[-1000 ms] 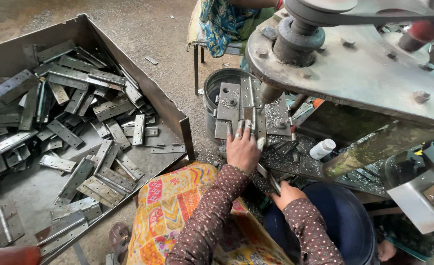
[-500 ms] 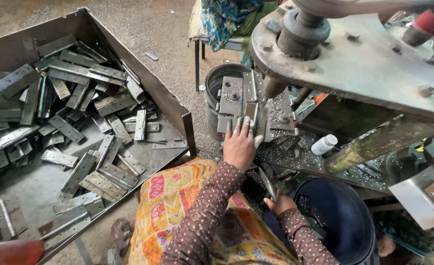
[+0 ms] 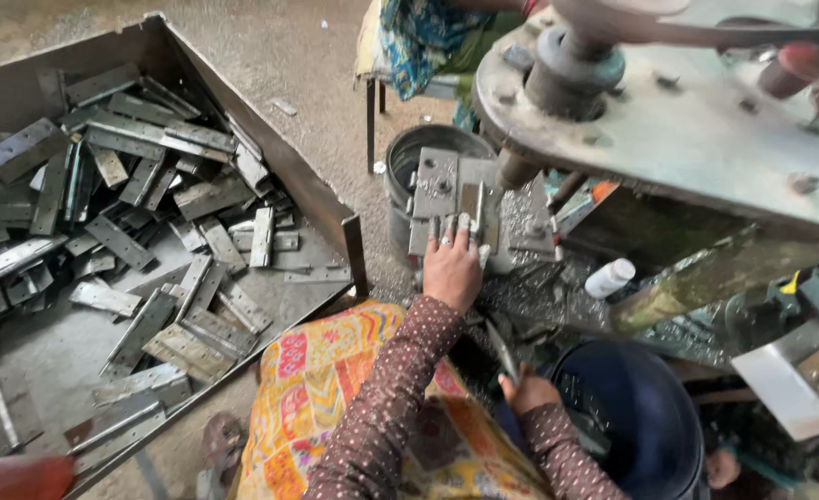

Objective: The person repeatedly picks up metal hinge pieces from a bin, places them into a press machine, and operates the lever to process them. The processed pieces are then discarded into a pile.

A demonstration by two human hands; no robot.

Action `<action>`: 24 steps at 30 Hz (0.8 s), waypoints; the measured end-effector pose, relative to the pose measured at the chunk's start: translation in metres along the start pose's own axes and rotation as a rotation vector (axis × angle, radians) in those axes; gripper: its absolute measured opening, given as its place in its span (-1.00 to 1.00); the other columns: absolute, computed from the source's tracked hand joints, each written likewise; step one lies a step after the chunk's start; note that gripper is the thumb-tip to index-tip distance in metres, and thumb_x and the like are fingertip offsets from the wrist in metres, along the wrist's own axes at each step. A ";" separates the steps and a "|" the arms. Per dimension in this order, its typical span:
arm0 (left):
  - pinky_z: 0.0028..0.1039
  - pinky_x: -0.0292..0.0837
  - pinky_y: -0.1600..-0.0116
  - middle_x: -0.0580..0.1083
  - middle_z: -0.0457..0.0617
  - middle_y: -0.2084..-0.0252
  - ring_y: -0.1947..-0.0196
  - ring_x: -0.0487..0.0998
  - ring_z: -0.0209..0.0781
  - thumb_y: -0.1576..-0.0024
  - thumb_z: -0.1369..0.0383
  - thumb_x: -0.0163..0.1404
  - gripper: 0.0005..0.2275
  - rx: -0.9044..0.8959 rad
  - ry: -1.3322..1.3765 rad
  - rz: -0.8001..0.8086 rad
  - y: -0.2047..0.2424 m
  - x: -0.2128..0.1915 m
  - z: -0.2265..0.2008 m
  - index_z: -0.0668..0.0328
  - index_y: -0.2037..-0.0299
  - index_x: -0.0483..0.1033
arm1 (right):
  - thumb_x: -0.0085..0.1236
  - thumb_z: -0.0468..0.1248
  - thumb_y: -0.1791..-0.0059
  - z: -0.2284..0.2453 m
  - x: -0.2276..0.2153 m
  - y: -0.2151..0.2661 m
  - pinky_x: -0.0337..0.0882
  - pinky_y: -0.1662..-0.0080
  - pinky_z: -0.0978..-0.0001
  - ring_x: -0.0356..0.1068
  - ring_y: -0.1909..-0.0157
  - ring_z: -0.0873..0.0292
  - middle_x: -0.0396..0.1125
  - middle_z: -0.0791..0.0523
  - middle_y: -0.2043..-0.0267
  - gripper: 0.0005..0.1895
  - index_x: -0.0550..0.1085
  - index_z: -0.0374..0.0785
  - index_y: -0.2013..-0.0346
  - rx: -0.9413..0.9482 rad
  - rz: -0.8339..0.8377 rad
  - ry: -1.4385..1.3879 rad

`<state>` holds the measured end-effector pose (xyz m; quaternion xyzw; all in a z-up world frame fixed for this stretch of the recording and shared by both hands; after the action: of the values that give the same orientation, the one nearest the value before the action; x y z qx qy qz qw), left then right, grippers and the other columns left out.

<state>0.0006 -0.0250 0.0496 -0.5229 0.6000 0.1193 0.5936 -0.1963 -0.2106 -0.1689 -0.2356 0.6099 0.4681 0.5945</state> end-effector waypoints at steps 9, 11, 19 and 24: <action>0.11 0.15 -0.39 0.44 0.23 -0.21 -0.17 0.46 0.10 -0.13 0.39 -0.09 -0.79 -0.016 0.007 0.071 -0.010 0.014 0.003 0.27 0.22 0.64 | 0.23 0.29 0.15 0.018 -0.083 -0.009 0.52 0.10 0.07 0.54 0.19 -0.14 0.50 -0.08 0.27 -0.31 0.44 -0.25 0.10 -0.091 0.080 0.040; 0.13 0.14 -0.38 0.43 0.24 -0.22 -0.18 0.45 0.11 -0.13 0.39 -0.09 -0.79 -0.032 0.034 0.119 -0.019 0.023 0.003 0.26 0.22 0.64 | 0.23 0.28 0.13 0.020 -0.085 -0.008 0.51 0.08 0.06 0.54 0.18 -0.16 0.50 -0.10 0.27 -0.30 0.42 -0.27 0.07 -0.080 0.086 0.053; 0.15 0.21 -0.33 0.46 0.21 -0.19 -0.25 0.42 0.16 -0.10 0.38 -0.07 -0.77 0.012 0.090 -0.034 -0.016 0.012 0.001 0.31 0.19 0.62 | 0.13 0.17 0.03 0.006 -0.007 0.004 0.52 0.13 -0.05 0.53 0.18 -0.23 0.49 -0.15 0.25 -0.26 0.21 -0.28 -0.20 -0.039 0.053 0.004; 0.19 0.16 -0.32 0.41 0.21 -0.27 -0.31 0.36 0.14 -0.14 0.36 -0.08 -0.78 -0.006 0.067 0.119 -0.020 0.009 0.001 0.24 0.19 0.63 | 0.29 0.22 0.14 0.011 -0.055 -0.003 0.51 0.07 0.02 0.54 0.18 -0.18 0.50 -0.12 0.27 -0.28 0.36 -0.29 0.02 -0.069 0.100 0.007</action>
<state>0.0184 -0.0375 0.0512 -0.4920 0.6490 0.1387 0.5635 -0.1784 -0.2175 -0.1159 -0.2267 0.6067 0.5171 0.5596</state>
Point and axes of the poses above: each hand's wrist, its own y-axis away from the middle knuckle, its own x-axis out of the palm, z = x × y, the point moved 4 cm from there along -y, towards the middle knuckle
